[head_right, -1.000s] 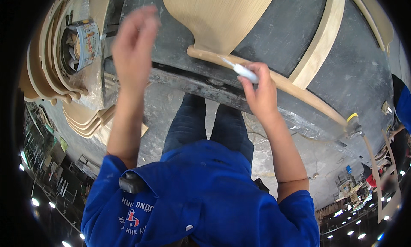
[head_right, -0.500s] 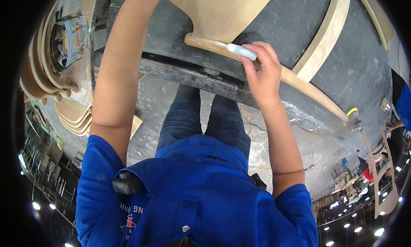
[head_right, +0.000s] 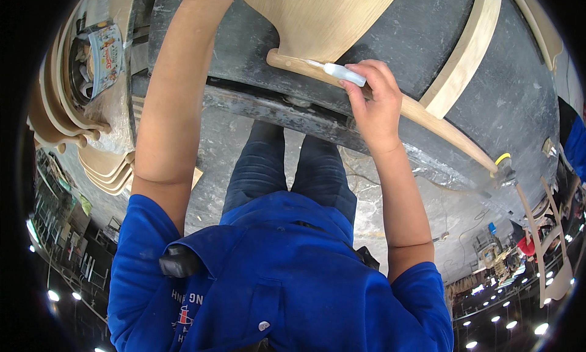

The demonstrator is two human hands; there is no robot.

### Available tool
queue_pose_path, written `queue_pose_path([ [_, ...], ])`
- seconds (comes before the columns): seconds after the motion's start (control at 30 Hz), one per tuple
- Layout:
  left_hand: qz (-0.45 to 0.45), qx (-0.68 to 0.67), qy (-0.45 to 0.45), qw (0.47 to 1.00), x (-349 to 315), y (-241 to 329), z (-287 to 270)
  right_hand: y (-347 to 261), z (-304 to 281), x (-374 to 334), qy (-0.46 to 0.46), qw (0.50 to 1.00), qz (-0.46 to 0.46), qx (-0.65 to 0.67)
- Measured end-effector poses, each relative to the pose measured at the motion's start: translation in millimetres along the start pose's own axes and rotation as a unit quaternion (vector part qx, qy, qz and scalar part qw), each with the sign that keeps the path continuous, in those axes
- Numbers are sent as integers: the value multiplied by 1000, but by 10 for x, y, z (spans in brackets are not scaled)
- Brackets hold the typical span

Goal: The person sands the surfaces of wooden chair frames using a handheld electric sander. They repeatedly pick up chair frames, sand the legs and backrests, and place them back on the workbench. The person also uses a small white tool to scrape or clean a joint on one chair frame.

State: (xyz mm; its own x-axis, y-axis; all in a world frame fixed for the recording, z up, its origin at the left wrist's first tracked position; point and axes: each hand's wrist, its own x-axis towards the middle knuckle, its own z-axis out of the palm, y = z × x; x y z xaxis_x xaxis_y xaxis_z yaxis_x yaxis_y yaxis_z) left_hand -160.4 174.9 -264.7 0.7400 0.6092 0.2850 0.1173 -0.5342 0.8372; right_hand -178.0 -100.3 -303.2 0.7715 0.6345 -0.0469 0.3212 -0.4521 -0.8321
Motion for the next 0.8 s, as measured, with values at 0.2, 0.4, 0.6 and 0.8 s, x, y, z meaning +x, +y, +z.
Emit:
queue_pose_path([
  [0.2,3,-24,1,1000,-8,-5,31,20,-7,1,0,1000,-6,-12],
  [0.4,-9,-36,-7,999,-24,4,49,14,-20,5,-1,1000,-15,-13],
  [0.6,-5,-35,-6,999,-38,11,61,23,-21,4,-2,1000,-15,-8],
  [0.8,-9,-51,-9,999,-51,7,87,47,-19,-9,2,1000,-27,-13],
])
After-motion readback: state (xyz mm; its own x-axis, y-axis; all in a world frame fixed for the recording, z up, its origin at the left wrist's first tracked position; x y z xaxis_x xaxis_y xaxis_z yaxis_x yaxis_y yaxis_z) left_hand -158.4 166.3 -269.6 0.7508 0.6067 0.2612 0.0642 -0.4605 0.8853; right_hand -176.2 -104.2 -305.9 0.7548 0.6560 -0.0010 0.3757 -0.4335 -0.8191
